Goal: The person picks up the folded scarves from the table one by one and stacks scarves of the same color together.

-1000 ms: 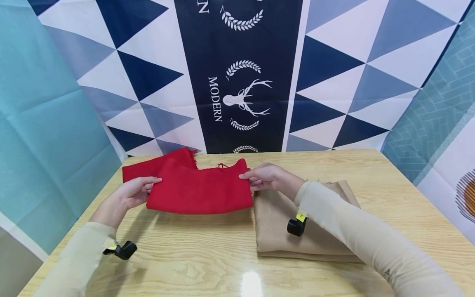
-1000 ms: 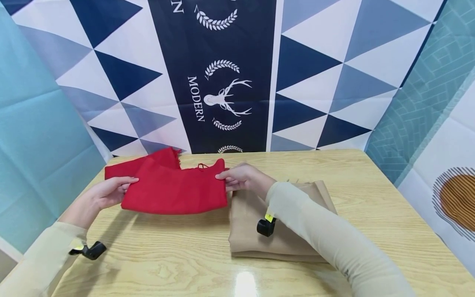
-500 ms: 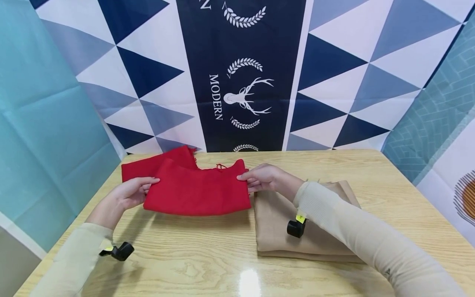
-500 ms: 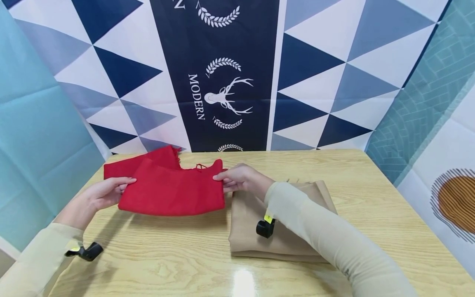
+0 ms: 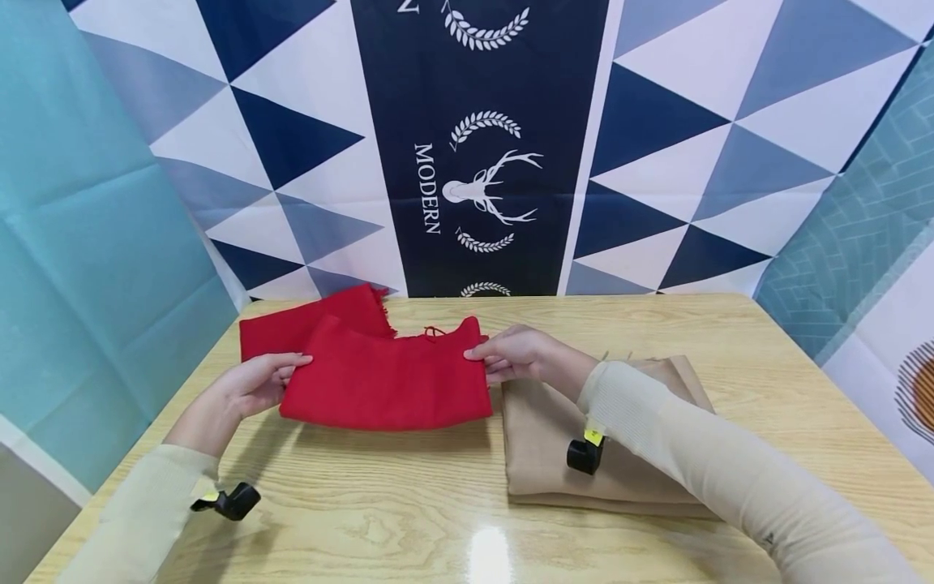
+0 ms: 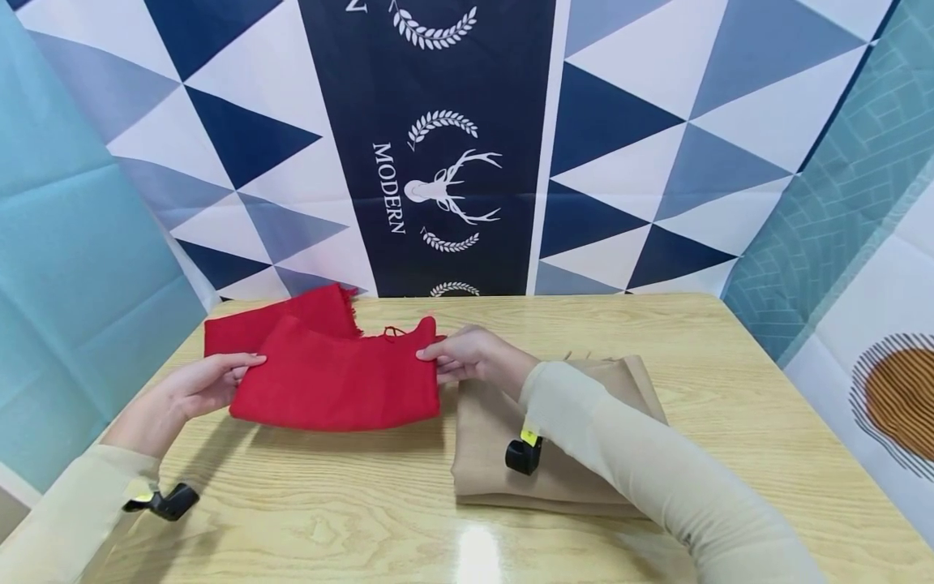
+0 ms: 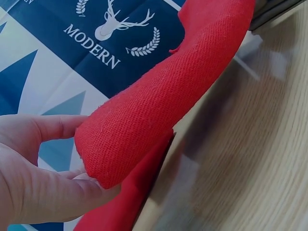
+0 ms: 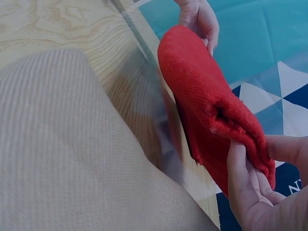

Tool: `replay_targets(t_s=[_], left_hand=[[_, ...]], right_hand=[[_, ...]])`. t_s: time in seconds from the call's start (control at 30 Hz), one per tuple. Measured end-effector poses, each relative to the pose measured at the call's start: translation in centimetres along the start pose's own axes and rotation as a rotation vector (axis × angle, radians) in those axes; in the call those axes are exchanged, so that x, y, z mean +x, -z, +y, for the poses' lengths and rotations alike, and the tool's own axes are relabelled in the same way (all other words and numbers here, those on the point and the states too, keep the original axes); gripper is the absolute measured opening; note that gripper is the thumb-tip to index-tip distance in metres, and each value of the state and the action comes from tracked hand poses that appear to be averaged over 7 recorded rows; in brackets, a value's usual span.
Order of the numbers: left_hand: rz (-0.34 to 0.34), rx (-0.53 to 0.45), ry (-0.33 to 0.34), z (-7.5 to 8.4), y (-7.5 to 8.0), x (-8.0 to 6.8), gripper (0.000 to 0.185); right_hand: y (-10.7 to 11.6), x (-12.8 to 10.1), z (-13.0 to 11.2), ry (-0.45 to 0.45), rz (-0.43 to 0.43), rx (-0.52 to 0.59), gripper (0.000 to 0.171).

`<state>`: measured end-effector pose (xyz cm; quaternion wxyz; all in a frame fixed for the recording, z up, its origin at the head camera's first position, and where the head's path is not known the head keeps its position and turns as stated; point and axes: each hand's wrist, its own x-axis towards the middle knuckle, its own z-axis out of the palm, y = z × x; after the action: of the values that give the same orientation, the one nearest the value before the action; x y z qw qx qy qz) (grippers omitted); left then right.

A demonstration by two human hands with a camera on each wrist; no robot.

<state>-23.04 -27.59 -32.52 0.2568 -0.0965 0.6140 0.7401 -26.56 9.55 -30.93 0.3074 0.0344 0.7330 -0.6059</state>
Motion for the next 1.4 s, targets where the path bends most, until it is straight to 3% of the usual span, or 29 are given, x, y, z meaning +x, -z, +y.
replay_targets(t_s=[0.17, 0.4, 0.6, 0.77, 1.03, 1.23, 1.4], left_hand=[[-0.015, -0.011, -0.001, -0.4, 0.1, -0.1, 0.017], [-0.047, -0.012, -0.003, -1.0, 0.3, -0.1, 0.017], [-0.096, 0.02, -0.006, -1.5, 1.0, -0.1, 0.011], [-0.049, 0.051, -0.006, -1.8, 0.8, 0.0, 0.012], [-0.076, 0.073, 0.0, -2.7, 0.7, 0.3, 0.014], [-0.066, 0.127, -0.011, -3.2, 0.7, 0.3, 0.01], [-0.041, 0.194, -0.013, -3.4, 0.7, 0.2, 0.017]], right_hand=[[-0.1, -0.2, 0.1, -0.005, -0.008, -0.028, 0.034], [-0.2, -0.3, 0.5, -0.03, -0.007, -0.043, 0.017], [-0.3, -0.4, 0.7, -0.023, -0.019, -0.062, 0.023], [-0.4, -0.5, 0.8, -0.017, -0.032, -0.081, 0.026], [-0.6, -0.9, 1.3, 0.002, -0.042, -0.15, 0.015], [-0.8, -1.1, 1.6, -0.007, -0.036, -0.18, 0.013], [-0.9, -1.2, 1.7, -0.01, -0.041, -0.203, 0.015]])
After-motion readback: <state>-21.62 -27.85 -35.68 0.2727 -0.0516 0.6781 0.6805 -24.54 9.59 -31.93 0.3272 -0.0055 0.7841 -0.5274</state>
